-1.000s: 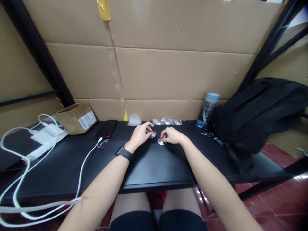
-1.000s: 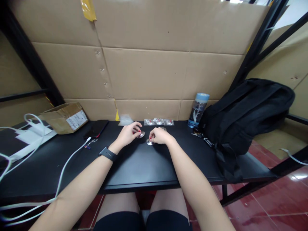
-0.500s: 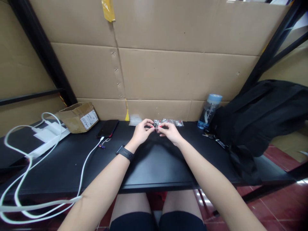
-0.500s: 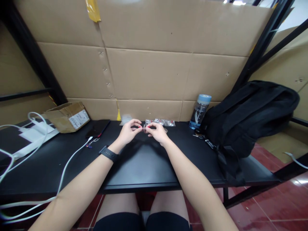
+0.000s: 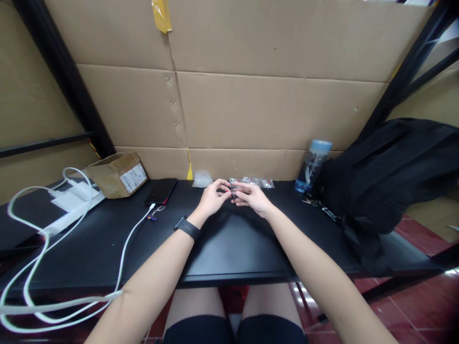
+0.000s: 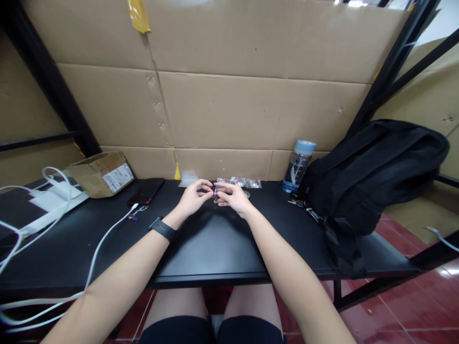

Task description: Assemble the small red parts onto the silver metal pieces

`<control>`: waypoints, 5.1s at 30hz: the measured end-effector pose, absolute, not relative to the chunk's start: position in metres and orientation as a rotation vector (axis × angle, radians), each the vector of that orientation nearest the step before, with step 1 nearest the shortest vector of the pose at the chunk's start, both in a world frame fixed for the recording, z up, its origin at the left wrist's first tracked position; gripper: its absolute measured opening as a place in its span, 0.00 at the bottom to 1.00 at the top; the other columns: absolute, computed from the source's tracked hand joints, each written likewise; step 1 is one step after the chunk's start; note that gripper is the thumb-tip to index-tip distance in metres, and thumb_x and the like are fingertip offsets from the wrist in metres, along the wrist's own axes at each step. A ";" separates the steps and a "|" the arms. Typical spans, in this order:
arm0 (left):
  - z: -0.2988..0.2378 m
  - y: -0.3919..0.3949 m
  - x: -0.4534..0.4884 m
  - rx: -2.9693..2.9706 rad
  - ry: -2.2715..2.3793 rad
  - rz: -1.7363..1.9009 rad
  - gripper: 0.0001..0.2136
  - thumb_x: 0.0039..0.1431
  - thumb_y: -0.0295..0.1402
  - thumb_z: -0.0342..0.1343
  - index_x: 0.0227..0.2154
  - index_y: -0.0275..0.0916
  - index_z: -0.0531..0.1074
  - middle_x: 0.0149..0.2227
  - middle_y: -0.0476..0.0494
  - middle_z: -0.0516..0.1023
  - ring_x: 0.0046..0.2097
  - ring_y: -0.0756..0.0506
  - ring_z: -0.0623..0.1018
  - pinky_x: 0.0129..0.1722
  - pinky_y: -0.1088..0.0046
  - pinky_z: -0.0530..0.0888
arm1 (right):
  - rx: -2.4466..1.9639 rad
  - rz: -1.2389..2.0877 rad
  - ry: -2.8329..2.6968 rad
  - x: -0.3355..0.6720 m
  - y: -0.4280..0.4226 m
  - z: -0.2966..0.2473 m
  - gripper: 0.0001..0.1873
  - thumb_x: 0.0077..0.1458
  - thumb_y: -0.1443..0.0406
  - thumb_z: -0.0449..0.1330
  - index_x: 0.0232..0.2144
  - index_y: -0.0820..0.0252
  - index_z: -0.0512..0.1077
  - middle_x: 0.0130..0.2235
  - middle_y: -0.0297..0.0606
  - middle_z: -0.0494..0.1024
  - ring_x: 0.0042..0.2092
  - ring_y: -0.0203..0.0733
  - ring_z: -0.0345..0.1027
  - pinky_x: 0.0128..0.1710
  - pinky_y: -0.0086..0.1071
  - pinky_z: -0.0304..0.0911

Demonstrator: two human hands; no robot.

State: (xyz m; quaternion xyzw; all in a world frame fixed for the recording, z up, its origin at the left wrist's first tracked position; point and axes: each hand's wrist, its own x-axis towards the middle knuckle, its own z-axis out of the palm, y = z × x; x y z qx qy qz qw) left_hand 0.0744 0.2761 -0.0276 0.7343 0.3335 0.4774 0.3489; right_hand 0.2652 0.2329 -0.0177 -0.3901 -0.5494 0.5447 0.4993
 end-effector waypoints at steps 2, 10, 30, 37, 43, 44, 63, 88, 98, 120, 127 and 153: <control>-0.028 0.277 0.074 1.888 0.863 1.240 0.12 0.56 0.31 0.62 0.43 0.38 0.72 0.38 0.45 0.78 0.39 0.47 0.81 0.41 0.69 0.80 | -0.943 1.307 -1.358 0.266 0.233 -0.018 0.23 0.55 0.64 0.70 0.53 0.56 0.76 0.52 0.44 0.78 0.38 0.38 0.80 0.38 0.29 0.77; -0.030 0.274 0.078 1.876 0.871 1.189 0.14 0.56 0.34 0.62 0.44 0.38 0.71 0.37 0.45 0.80 0.34 0.47 0.81 0.40 0.69 0.79 | -0.969 1.154 -1.517 0.272 0.239 -0.022 0.35 0.39 0.65 0.77 0.53 0.57 0.77 0.47 0.42 0.82 0.42 0.44 0.80 0.51 0.41 0.73; -0.047 0.327 -0.002 2.405 1.777 0.711 0.19 0.54 0.24 0.51 0.45 0.45 0.79 0.62 0.42 0.72 0.64 0.34 0.69 0.60 0.49 0.65 | -1.146 0.817 -1.635 0.302 0.256 -0.028 0.28 0.44 0.69 0.74 0.50 0.61 0.78 0.48 0.46 0.81 0.39 0.42 0.79 0.49 0.40 0.74; -0.038 0.321 0.003 2.388 1.783 0.684 0.25 0.56 0.22 0.48 0.55 0.45 0.73 0.63 0.39 0.70 0.64 0.34 0.67 0.60 0.49 0.64 | -1.174 0.792 -1.652 0.304 0.257 -0.029 0.27 0.46 0.68 0.73 0.50 0.61 0.78 0.48 0.45 0.81 0.39 0.42 0.78 0.52 0.43 0.73; -0.025 0.311 0.005 2.450 1.773 0.820 0.22 0.60 0.23 0.46 0.55 0.41 0.72 0.62 0.36 0.70 0.63 0.35 0.68 0.58 0.53 0.67 | -1.169 0.808 -1.647 0.303 0.255 -0.025 0.27 0.46 0.68 0.73 0.50 0.62 0.78 0.47 0.46 0.81 0.40 0.43 0.79 0.50 0.42 0.74; -0.022 0.308 0.007 2.467 1.748 0.873 0.21 0.61 0.24 0.47 0.55 0.41 0.71 0.61 0.36 0.71 0.63 0.35 0.68 0.58 0.53 0.67 | -1.154 0.812 -1.643 0.303 0.255 -0.025 0.27 0.46 0.69 0.73 0.50 0.62 0.78 0.48 0.46 0.81 0.40 0.43 0.79 0.50 0.41 0.74; -0.017 0.237 0.090 2.740 0.613 0.342 0.20 0.64 0.21 0.43 0.51 0.42 0.74 0.54 0.45 0.78 0.55 0.44 0.76 0.56 0.67 0.71 | -1.397 0.316 -1.688 0.331 0.248 -0.003 0.23 0.47 0.69 0.73 0.48 0.58 0.80 0.43 0.37 0.83 0.39 0.41 0.78 0.46 0.33 0.72; -0.028 0.248 0.082 2.858 1.125 0.162 0.16 0.68 0.38 0.49 0.55 0.57 0.74 0.64 0.49 0.67 0.66 0.32 0.57 0.60 0.43 0.59 | -1.230 0.288 -2.150 0.316 0.222 0.016 0.16 0.45 0.63 0.74 0.37 0.59 0.80 0.29 0.32 0.77 0.30 0.35 0.68 0.34 0.27 0.61; -0.021 0.241 0.082 2.734 1.061 0.099 0.17 0.66 0.39 0.49 0.57 0.49 0.66 0.62 0.44 0.71 0.62 0.33 0.62 0.59 0.45 0.61 | -1.386 0.322 -2.224 0.316 0.217 0.021 0.13 0.45 0.60 0.73 0.32 0.60 0.78 0.27 0.31 0.77 0.28 0.35 0.67 0.32 0.27 0.58; -0.007 0.233 0.079 2.727 1.063 -0.134 0.21 0.63 0.44 0.56 0.59 0.68 0.69 0.69 0.45 0.59 0.63 0.28 0.60 0.61 0.42 0.57 | -1.740 0.368 -2.295 0.311 0.225 0.008 0.18 0.39 0.54 0.76 0.23 0.59 0.76 0.23 0.33 0.76 0.29 0.40 0.70 0.27 0.29 0.59; -0.011 0.229 0.081 2.733 1.078 -0.084 0.22 0.63 0.48 0.55 0.60 0.70 0.67 0.69 0.45 0.60 0.62 0.28 0.60 0.60 0.40 0.56 | -1.679 0.293 -2.227 0.303 0.229 0.001 0.18 0.42 0.54 0.75 0.23 0.59 0.74 0.26 0.34 0.76 0.30 0.40 0.70 0.29 0.29 0.60; -0.013 0.225 0.085 2.673 1.151 -0.120 0.24 0.64 0.50 0.53 0.63 0.70 0.62 0.73 0.46 0.49 0.65 0.24 0.56 0.60 0.37 0.55 | -1.732 0.047 -2.075 0.284 0.242 -0.017 0.14 0.50 0.61 0.73 0.34 0.55 0.72 0.39 0.33 0.78 0.36 0.38 0.69 0.30 0.27 0.51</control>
